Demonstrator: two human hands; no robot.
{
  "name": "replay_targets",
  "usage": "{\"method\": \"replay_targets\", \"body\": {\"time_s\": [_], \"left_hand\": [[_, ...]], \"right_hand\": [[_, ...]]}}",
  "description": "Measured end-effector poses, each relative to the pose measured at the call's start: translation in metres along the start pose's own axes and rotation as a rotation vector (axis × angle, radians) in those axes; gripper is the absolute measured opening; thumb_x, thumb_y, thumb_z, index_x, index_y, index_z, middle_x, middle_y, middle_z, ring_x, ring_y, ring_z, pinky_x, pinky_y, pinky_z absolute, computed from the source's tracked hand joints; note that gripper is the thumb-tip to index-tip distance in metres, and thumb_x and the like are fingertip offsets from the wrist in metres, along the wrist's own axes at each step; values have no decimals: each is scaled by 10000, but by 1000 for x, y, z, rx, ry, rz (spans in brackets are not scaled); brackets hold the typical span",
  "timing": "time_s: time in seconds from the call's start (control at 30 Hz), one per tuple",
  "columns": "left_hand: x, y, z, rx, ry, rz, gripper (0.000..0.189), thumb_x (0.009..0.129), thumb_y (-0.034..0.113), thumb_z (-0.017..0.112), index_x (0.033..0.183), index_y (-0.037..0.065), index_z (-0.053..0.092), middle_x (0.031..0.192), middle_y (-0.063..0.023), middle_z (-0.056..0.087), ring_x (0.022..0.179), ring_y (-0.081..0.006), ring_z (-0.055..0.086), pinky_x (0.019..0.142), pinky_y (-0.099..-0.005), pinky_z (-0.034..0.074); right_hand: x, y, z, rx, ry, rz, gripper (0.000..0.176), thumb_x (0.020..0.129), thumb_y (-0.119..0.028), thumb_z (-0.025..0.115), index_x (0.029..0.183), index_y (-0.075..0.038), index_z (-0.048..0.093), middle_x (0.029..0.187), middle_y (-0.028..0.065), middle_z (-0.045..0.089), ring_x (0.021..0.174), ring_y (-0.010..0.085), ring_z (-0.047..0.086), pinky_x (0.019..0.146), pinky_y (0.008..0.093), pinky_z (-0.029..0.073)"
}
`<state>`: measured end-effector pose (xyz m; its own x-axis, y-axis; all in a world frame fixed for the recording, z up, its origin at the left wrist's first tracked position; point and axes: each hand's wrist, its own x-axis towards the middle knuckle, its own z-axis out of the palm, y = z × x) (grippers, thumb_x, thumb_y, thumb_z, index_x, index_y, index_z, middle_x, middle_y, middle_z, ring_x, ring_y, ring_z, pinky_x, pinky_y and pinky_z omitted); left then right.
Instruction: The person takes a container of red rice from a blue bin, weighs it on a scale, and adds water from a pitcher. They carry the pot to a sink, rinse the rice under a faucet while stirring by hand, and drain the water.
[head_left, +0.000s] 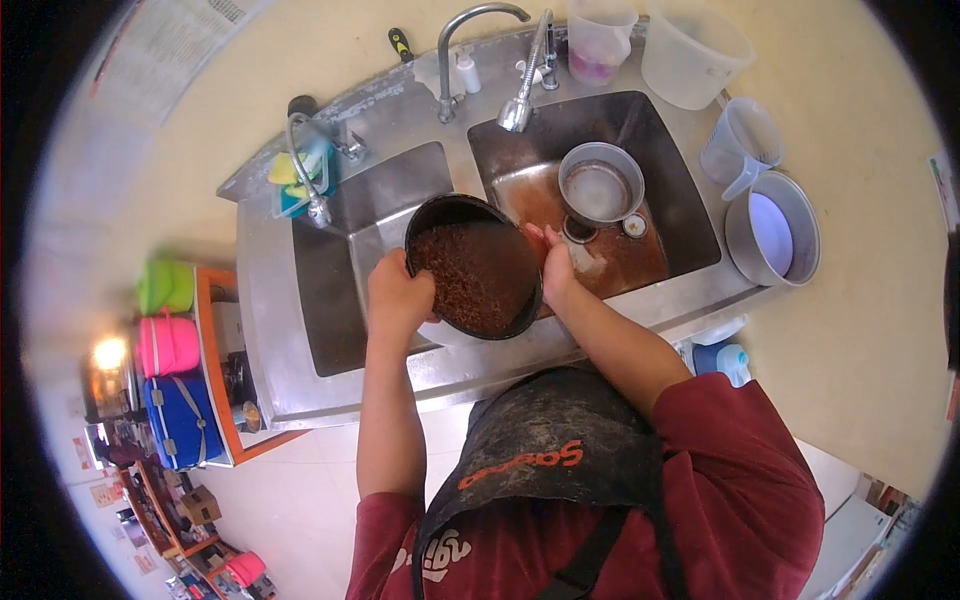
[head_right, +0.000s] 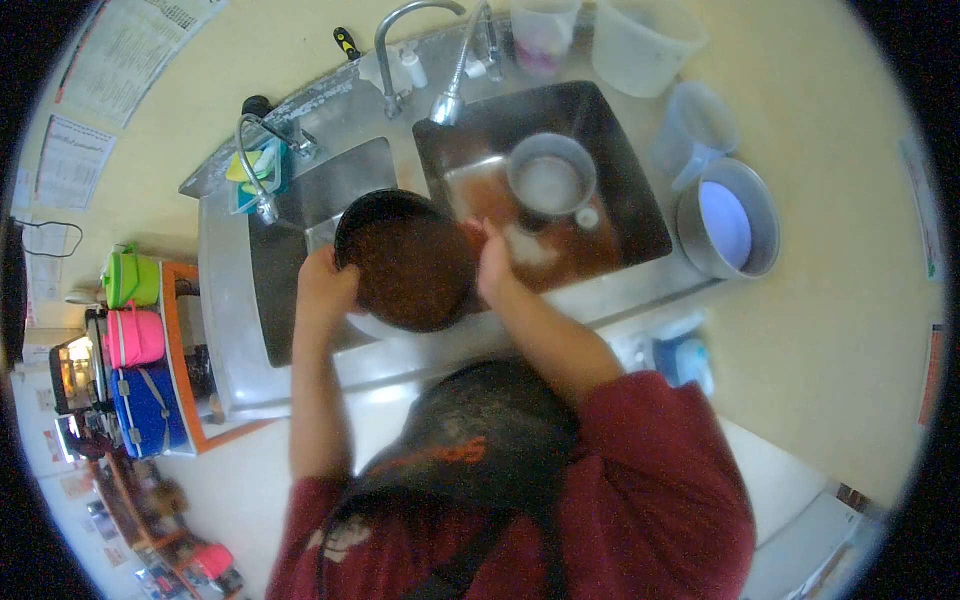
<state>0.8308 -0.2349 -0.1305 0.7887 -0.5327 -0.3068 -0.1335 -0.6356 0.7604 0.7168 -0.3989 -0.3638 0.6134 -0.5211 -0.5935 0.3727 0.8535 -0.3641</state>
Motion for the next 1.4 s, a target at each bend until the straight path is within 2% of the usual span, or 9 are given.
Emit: {"method": "replay_targets", "body": {"time_s": [0.1, 0.2, 0.4, 0.5, 0.63, 0.9, 1.23, 1.33, 1.4], "left_hand": [[-4, 10, -1, 22, 6, 3, 140, 832, 15, 523, 890, -96, 585, 739, -216, 650, 542, -306, 682, 460, -378, 557], [-2, 10, 0, 33, 2, -3, 142, 836, 20, 527, 896, -96, 583, 743, -220, 653, 543, -307, 684, 464, -381, 557], [0, 19, 3, 110, -15, -35, 143, 844, 27, 529, 903, -96, 574, 740, -225, 653, 539, -306, 683, 464, -380, 554], [-1, 25, 6, 119, 0, -38, 137, 847, 29, 528, 892, -93, 570, 729, -223, 652, 532, -305, 680, 461, -381, 552], [0, 26, 9, 135, 14, -36, 140, 855, 42, 528, 884, -88, 570, 724, -221, 652, 521, -302, 675, 470, -380, 553], [-1, 32, 16, 215, 37, 2, 165, 864, 75, 538, 892, -82, 579, 714, -233, 656, 506, -299, 672, 487, -388, 552], [-1, 32, 27, 347, 112, 89, 194, 889, 120, 514, 867, -66, 566, 695, -248, 647, 514, -322, 666, 555, -420, 548], [0, 35, 27, 359, 108, 34, 213, 884, 146, 561, 901, -60, 613, 828, -272, 665, 697, -382, 698, 632, -457, 569], [1, 32, 27, 334, 105, 41, 201, 888, 132, 531, 878, -62, 583, 727, -253, 650, 573, -342, 675, 588, -436, 555]], "right_hand": [[-3, 0, 3, -69, 54, -32, 446, 1049, -356, 343, 1178, -45, 635, 1180, 117, 673, 1116, 272, 590, 1043, 411, 397], [-6, 0, 5, -108, 23, -65, 447, 1049, -354, 343, 1177, -45, 640, 1183, 114, 672, 1114, 271, 589, 1040, 407, 398], [2, 2, -5, -78, 79, 5, 452, 1046, -372, 354, 1131, -67, 676, 1158, 98, 683, 1104, 269, 589, 1048, 416, 380], [8, 5, -11, -96, 20, -48, 457, 1044, -389, 384, 1178, -32, 635, 1155, 113, 676, 1095, 265, 600, 1025, 380, 425], [8, 4, -10, -83, 54, -15, 461, 1041, -396, 383, 1167, -35, 642, 1156, 113, 678, 1091, 260, 602, 1026, 376, 426], [-6, -2, 0, -56, 62, 8, 466, 1041, -393, 366, 1163, -40, 644, 1181, 118, 667, 1105, 270, 594, 1041, 380, 417], [-5, -2, -5, -19, 46, 45, 435, 1038, -391, 390, 1110, -52, 652, 1135, 115, 665, 1109, 273, 580, 1043, 405, 411], [-5, -2, -6, -35, 33, 3, 425, 1038, -387, 400, 1115, -55, 655, 1145, 109, 664, 1117, 266, 578, 1039, 405, 413], [-8, -3, 0, -61, 37, -19, 425, 1038, -387, 407, 1128, -55, 656, 1148, 104, 666, 1109, 265, 585, 1031, 404, 420]]}}
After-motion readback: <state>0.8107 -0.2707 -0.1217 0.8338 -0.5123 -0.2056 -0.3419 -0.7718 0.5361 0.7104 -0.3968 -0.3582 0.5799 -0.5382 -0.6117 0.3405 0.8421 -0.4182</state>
